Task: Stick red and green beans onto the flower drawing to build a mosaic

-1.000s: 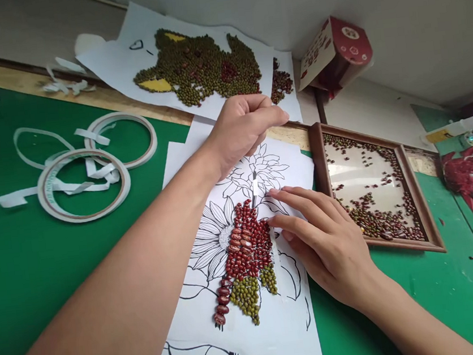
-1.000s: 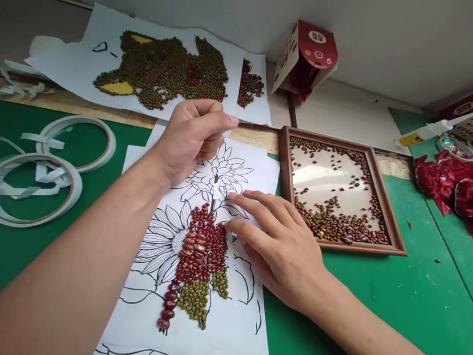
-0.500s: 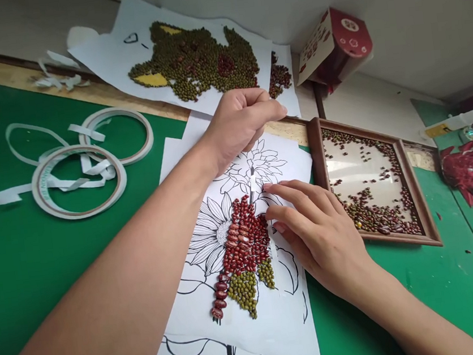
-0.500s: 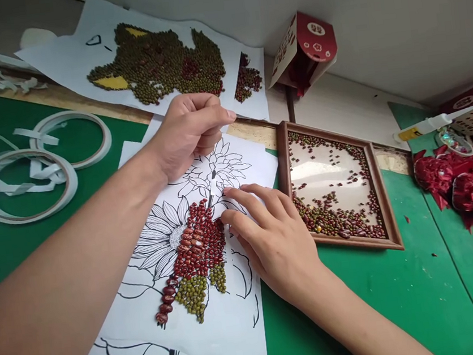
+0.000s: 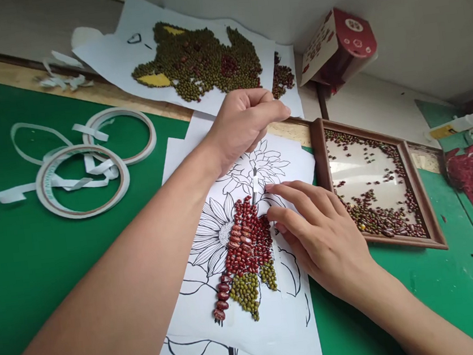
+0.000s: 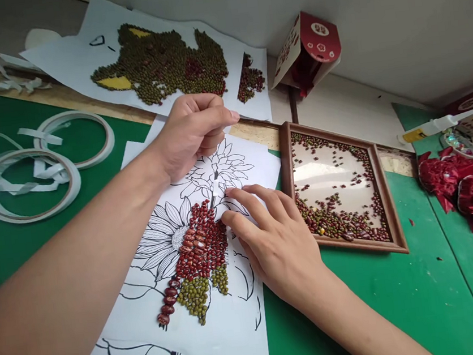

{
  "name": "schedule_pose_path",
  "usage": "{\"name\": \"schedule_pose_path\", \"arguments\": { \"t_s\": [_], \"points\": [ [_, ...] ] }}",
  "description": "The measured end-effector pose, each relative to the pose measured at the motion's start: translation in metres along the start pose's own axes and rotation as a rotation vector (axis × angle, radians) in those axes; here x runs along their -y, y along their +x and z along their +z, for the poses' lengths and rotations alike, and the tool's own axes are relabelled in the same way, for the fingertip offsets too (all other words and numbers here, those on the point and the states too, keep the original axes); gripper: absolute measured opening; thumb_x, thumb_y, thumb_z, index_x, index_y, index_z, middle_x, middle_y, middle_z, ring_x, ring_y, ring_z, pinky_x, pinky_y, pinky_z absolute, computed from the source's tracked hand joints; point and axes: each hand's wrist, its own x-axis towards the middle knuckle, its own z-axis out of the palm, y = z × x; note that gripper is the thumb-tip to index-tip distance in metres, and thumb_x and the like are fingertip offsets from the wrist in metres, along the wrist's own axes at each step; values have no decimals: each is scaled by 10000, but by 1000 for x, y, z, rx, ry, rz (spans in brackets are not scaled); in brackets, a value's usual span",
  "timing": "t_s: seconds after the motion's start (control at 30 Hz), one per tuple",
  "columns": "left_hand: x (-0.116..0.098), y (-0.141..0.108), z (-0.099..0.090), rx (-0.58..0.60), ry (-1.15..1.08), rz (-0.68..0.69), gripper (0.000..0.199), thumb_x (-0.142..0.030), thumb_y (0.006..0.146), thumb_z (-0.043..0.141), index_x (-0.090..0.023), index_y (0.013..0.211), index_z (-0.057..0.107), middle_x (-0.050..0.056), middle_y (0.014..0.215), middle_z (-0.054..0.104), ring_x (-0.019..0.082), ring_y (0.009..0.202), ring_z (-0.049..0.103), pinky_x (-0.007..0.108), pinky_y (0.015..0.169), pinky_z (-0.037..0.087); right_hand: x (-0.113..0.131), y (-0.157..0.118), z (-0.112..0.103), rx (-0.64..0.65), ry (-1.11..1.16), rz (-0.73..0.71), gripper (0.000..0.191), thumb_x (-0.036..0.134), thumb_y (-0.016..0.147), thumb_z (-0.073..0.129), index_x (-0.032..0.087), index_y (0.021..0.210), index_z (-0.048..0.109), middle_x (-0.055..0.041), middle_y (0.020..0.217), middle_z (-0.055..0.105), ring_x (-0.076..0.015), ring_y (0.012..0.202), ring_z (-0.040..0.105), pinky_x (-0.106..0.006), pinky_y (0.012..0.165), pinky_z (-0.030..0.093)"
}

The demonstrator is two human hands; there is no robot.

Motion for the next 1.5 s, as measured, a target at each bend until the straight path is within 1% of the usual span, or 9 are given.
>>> {"name": "schedule_pose_path", "arguments": {
  "t_s": [0.2, 0.4, 0.63, 0.83, 1.1, 1.37, 1.43, 1.5],
  "points": [
    [5, 4, -3, 28, 11, 20, 465, -101, 898, 642, -217, 608, 298, -96, 514, 243, 31, 458, 200, 235, 470, 133, 0, -1, 0, 33, 3, 5, 251, 181, 1050, 493, 256, 1280, 559, -83, 1547, 556, -351, 1403, 460, -540, 1067, 419],
    [8, 6, -6, 15, -1, -12, 488, -174, 833, 754, -231, 702, 287, -108, 547, 225, 26, 465, 210, 229, 481, 167, 0, -2, 0, 44, 6, 11, 245, 191, 1054, 487, 261, 1275, 567, -74, 1565, 544, -345, 1409, 462, -547, 1084, 408],
    [6, 6, -4, 22, 73, -3, 447, -156, 856, 682, -230, 683, 276, -107, 529, 211, 34, 437, 213, 242, 467, 161, -2, -2, 1, 32, 20, 8, 261, 189, 1055, 494, 265, 1293, 568, -64, 1554, 561, -335, 1397, 478, -543, 1089, 408],
    [6, 6, -5, 7, 106, -6, 473, -158, 863, 684, -234, 671, 258, -108, 531, 211, 35, 430, 206, 255, 474, 166, -1, -1, 1, 22, 21, -1, 241, 208, 1056, 518, 262, 1285, 571, -66, 1564, 557, -335, 1413, 474, -535, 1094, 416],
    [7, 7, -6, 13, 94, -23, 473, -164, 895, 663, -233, 668, 254, -107, 532, 215, 36, 434, 209, 254, 474, 151, -2, -1, 0, 14, 21, 1, 211, 187, 1053, 514, 251, 1243, 579, -76, 1556, 570, -337, 1407, 493, -536, 1072, 433],
    [5, 5, -5, 26, 91, 8, 474, -119, 924, 613, -235, 617, 271, -85, 543, 185, 43, 466, 193, 267, 475, 145, -3, -2, 1, -7, 25, -2, 191, 182, 1053, 519, 261, 1215, 583, -69, 1546, 589, -331, 1400, 519, -522, 1060, 441],
    [6, 6, -5, 27, 84, 10, 481, -132, 917, 627, -238, 609, 274, -80, 541, 188, 55, 466, 182, 282, 468, 142, -3, -3, 1, -21, 26, -6, 175, 179, 1051, 525, 261, 1192, 588, -65, 1541, 596, -328, 1398, 526, -516, 1060, 444],
    [8, 7, -7, 39, 71, 17, 502, -166, 896, 681, -243, 602, 282, -80, 528, 204, 66, 469, 174, 298, 467, 146, -4, -4, 2, -36, 31, -9, 174, 173, 1046, 535, 261, 1185, 592, -62, 1539, 602, -327, 1397, 535, -513, 1057, 450]
  ]
}}
